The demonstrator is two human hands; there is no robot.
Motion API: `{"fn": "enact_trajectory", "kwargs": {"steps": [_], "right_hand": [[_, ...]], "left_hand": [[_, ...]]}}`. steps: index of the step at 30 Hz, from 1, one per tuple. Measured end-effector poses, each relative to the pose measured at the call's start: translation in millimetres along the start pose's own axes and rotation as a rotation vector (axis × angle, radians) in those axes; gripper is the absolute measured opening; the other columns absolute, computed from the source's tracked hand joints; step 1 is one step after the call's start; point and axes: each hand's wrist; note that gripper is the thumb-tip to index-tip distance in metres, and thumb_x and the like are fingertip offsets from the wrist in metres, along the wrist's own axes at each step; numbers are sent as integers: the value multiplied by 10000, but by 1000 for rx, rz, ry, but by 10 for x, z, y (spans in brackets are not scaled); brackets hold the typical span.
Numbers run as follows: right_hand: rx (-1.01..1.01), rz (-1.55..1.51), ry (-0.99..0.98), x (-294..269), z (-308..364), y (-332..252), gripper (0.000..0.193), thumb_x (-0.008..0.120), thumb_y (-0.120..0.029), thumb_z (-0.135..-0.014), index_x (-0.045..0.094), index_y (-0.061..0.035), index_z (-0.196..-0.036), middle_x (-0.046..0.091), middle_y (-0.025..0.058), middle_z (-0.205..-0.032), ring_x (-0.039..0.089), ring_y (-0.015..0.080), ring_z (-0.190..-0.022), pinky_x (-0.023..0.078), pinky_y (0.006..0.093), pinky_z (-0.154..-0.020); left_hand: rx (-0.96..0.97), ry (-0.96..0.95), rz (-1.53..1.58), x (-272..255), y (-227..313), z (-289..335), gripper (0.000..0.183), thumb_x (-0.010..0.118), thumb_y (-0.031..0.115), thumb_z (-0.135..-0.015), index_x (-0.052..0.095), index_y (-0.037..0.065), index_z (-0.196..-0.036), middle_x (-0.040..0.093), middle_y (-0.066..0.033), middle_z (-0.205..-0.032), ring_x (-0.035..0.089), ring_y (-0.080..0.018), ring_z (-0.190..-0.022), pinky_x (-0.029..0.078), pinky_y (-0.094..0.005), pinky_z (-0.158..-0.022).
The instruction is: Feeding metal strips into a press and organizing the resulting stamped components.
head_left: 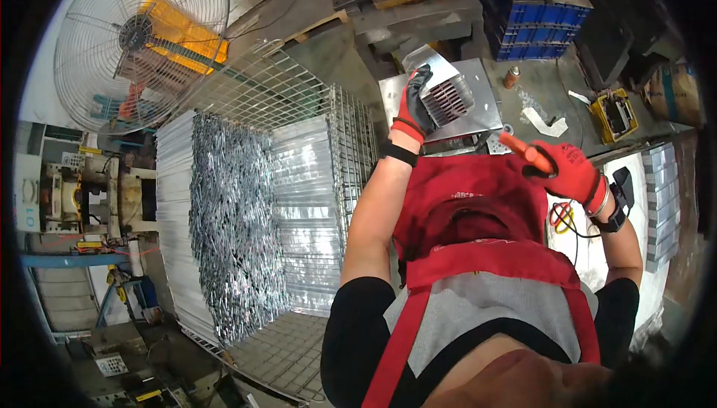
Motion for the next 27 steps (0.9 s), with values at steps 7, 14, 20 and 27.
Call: {"fn": "enact_trajectory", "kwargs": {"steps": [7,14,20,27], "right_hand": [[-18,-305,81,109,79,198,567,749,-268,-724,530,-54,-1201,651,131,-827,635,285,-722,479,393,-647],[230,-762,608,271,332,838,469,662,-75,-822,475,-18,-1249,590,45,-908,586,104,-693,482,250,-639],[254,-857,593,638,378,942,488,658,-66,-818,474,-33,-1269,601,22,-877,557,75,-685,465,235,-607],[304,-752,587,705,413,874,430,657,-126,-831,513,-58,-1231,647,-9,-942,504,38,-618,424,224,-568]], "left_hand": [[-34,-11,26,144,90,-105,446,511,446,-880,578,95,-1146,637,-111,-1077,616,-300,-974,485,-484,-892],[-3,-269,222,782,496,-21,584,414,549,-851,543,106,-1210,567,-164,-1191,557,-392,-1036,483,-528,-836],[24,-150,379,956,147,-38,553,462,538,-833,562,120,-1180,581,-174,-1130,575,-389,-958,507,-499,-748],[-4,-69,152,1156,219,-326,441,396,469,-888,584,134,-1105,615,-144,-1033,600,-350,-841,521,-474,-681]]}}
Point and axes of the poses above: each hand's wrist, its own z-axis away from the middle knuckle, its own x-axis out of the palm, y = z × x
